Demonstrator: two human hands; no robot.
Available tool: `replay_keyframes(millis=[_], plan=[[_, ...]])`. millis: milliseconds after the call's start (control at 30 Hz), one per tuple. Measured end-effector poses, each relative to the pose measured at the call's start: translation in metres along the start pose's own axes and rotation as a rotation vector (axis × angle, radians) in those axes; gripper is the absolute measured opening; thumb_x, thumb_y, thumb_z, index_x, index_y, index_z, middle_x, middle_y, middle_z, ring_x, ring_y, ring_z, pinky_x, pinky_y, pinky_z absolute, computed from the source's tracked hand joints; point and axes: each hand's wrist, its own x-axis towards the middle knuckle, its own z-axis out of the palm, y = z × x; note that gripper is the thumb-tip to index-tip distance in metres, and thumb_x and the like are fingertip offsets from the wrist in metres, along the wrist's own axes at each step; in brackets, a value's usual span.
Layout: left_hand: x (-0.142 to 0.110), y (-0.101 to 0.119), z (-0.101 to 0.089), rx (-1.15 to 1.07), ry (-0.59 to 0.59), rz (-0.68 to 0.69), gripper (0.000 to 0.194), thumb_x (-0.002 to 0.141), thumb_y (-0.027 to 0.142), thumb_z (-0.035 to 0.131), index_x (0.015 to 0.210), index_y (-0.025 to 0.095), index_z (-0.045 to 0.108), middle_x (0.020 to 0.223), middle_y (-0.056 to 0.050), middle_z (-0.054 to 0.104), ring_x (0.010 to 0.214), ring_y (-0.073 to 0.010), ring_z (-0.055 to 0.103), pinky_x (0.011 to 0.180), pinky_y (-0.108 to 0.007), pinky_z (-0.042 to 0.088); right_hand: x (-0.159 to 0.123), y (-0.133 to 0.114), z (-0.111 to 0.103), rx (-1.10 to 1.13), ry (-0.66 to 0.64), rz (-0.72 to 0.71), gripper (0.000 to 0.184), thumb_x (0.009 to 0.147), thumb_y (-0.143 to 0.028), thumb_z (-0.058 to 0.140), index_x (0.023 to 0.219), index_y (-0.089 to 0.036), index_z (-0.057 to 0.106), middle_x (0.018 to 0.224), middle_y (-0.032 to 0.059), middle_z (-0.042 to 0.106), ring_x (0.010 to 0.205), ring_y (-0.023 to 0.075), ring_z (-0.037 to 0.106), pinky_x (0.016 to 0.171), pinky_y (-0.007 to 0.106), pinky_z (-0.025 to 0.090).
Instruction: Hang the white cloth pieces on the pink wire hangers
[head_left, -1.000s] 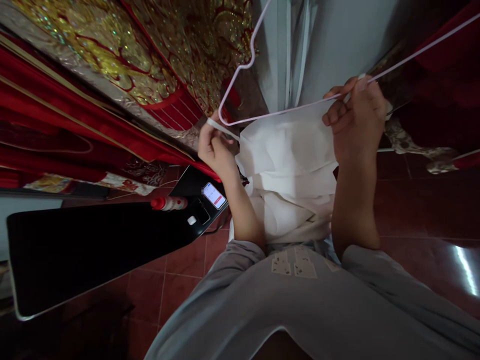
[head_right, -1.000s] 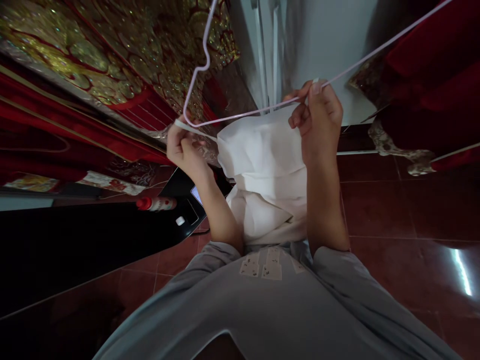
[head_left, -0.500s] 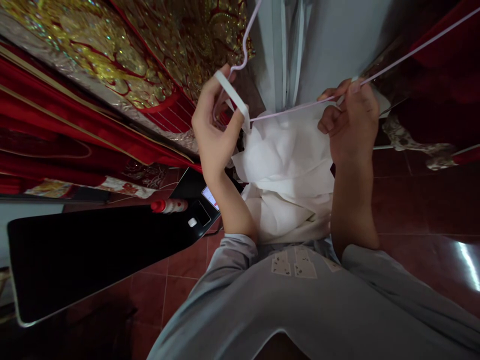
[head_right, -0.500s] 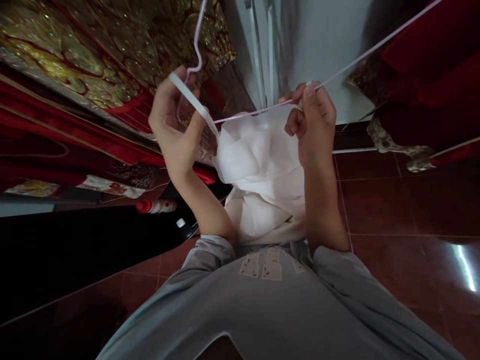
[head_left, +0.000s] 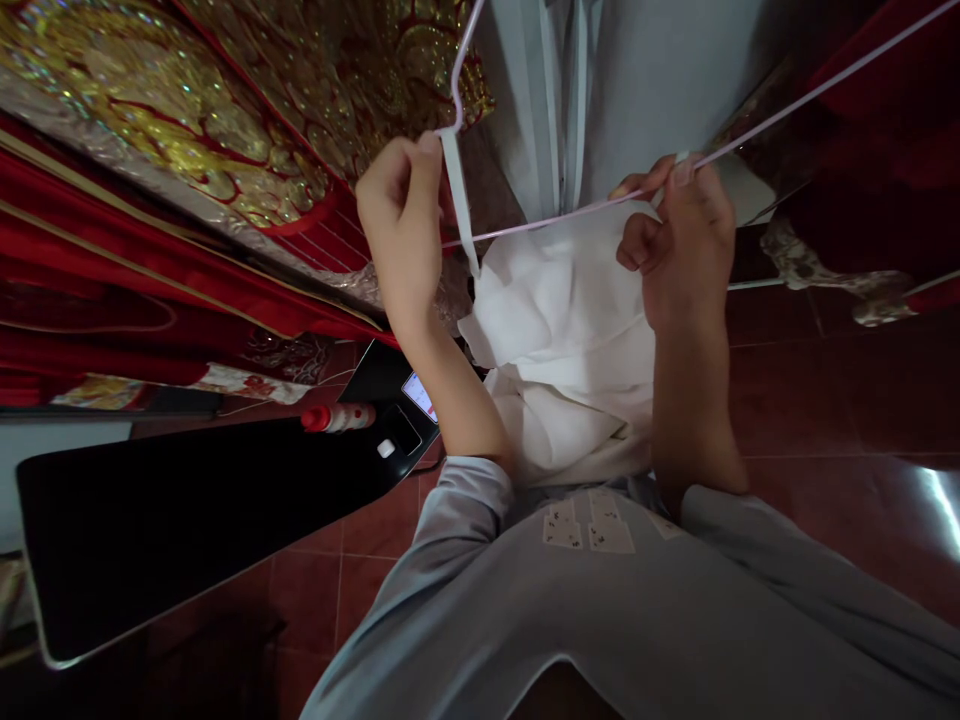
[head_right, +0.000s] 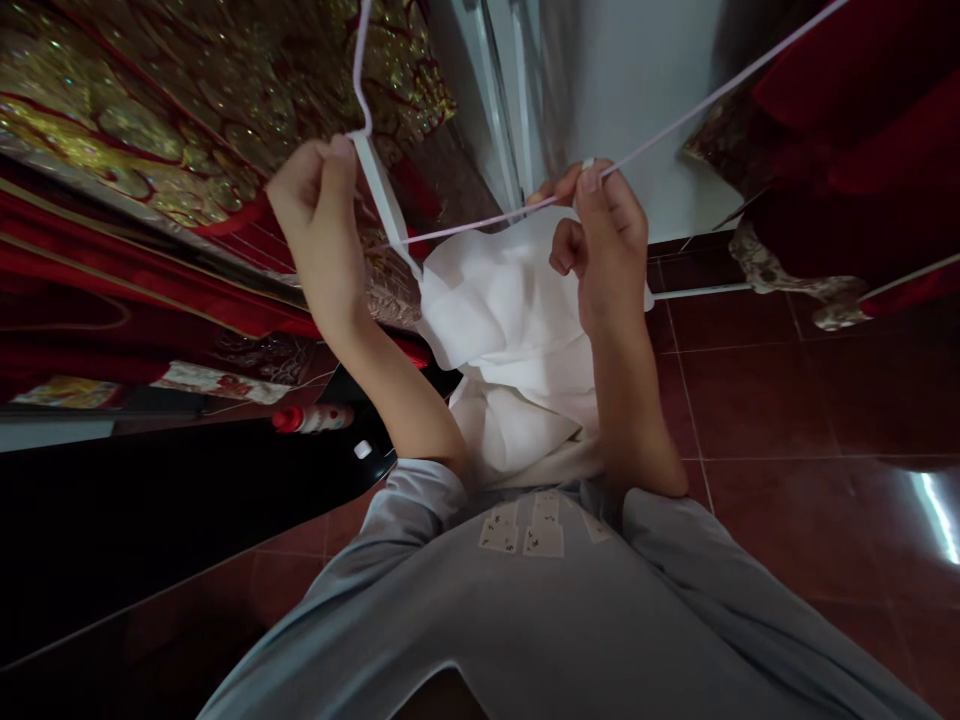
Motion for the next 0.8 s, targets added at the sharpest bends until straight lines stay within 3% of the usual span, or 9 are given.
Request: replay_keyframes(millis=[67,100,167,267,433,567,700,800], plan=[[-0.007,-0.011,-0.005,0.024,-0.103,0.053,0.031,0.095,0.024,0.060,0.066,0.019,0.050,0.064,-0.001,0.045,0.077,-0.0194,0.055,0.085,-0.038,0.048,0.000,0.001,0.002,-0.001,0.009,-0.006,0.044,0.077,-0.062,0.054,0.075,-0.019,0.043,0.080,-0.0013,0.058,0.043,0.0026,0.021,0.046,0.025,0.007],[-0.012,-0.018,-0.006,-0.001,-0.097,0.052,0.026,0.097,0.021,0.055,0.071,0.020,0.052,0.065,0.000,0.047,0.077,-0.0190,0.055,0.086,-0.040,0.048,0.001,0.002,0.003,-0.007,0.009,-0.002,0.043,0.077,-0.060,0.054,0.075,-0.019,0.043,0.080,-0.0018,0.058,0.043,0.0025,0.021,0.046,0.025,0.008],[-0.021,-0.031,-0.003,-0.114,0.006,-0.007,0.020,0.100,0.014,0.046,0.085,0.023,0.054,0.069,0.002,0.053,0.080,-0.0190,0.058,0.088,-0.041,0.047,0.001,0.003,0.005,-0.020,-0.005,0.014,0.041,0.078,-0.059,0.054,0.076,-0.019,0.043,0.082,-0.0027,0.059,0.043,0.0022,0.021,0.046,0.024,0.010],[-0.039,-0.041,0.014,-0.192,0.083,-0.027,0.017,0.101,0.012,0.039,0.098,0.024,0.051,0.088,0.002,0.062,0.081,-0.0158,0.061,0.087,-0.033,0.049,0.001,0.006,0.009,-0.018,-0.028,0.034,0.039,0.078,-0.058,0.053,0.077,-0.020,0.043,0.087,-0.0031,0.059,0.044,0.0023,0.022,0.045,0.024,0.013],[-0.058,-0.033,0.044,-0.260,0.082,0.069,0.014,0.102,0.013,0.039,0.098,0.020,0.051,0.091,-0.002,0.064,0.085,-0.0141,0.063,0.089,-0.030,0.049,0.001,0.009,0.016,-0.002,-0.046,0.072,0.044,0.079,-0.063,0.050,0.079,-0.020,0.042,0.091,-0.0031,0.060,0.045,0.0020,0.023,0.045,0.022,0.015],[-0.059,-0.030,0.045,-0.248,0.072,0.087,0.025,0.102,0.013,0.035,0.094,0.023,0.056,0.088,-0.001,0.066,0.083,-0.0158,0.062,0.088,-0.032,0.049,0.001,0.011,0.013,-0.007,-0.066,0.077,0.031,0.081,-0.053,0.052,0.084,-0.021,0.050,0.093,-0.0016,0.061,0.044,0.0017,0.027,0.044,0.021,0.017],[-0.056,-0.033,0.040,-0.221,0.036,0.101,0.024,0.102,0.016,0.037,0.093,0.025,0.057,0.092,-0.001,0.067,0.081,-0.0173,0.062,0.086,-0.033,0.049,0.007,0.012,-0.006,-0.072,0.135,0.000,0.022,0.076,-0.036,0.055,0.083,-0.016,0.059,0.093,0.0052,0.061,0.058,0.0057,0.050,0.042,0.019,0.024],[-0.050,-0.036,0.037,-0.199,0.049,0.098,0.025,0.103,0.013,0.036,0.092,0.024,0.056,0.089,-0.001,0.067,0.079,-0.0173,0.062,0.084,-0.033,0.049,0.018,0.001,-0.028,-0.121,0.284,-0.071,0.020,0.076,-0.025,0.048,0.085,-0.013,0.061,0.085,0.0063,0.063,0.048,0.0034,0.045,0.040,0.017,0.023]])
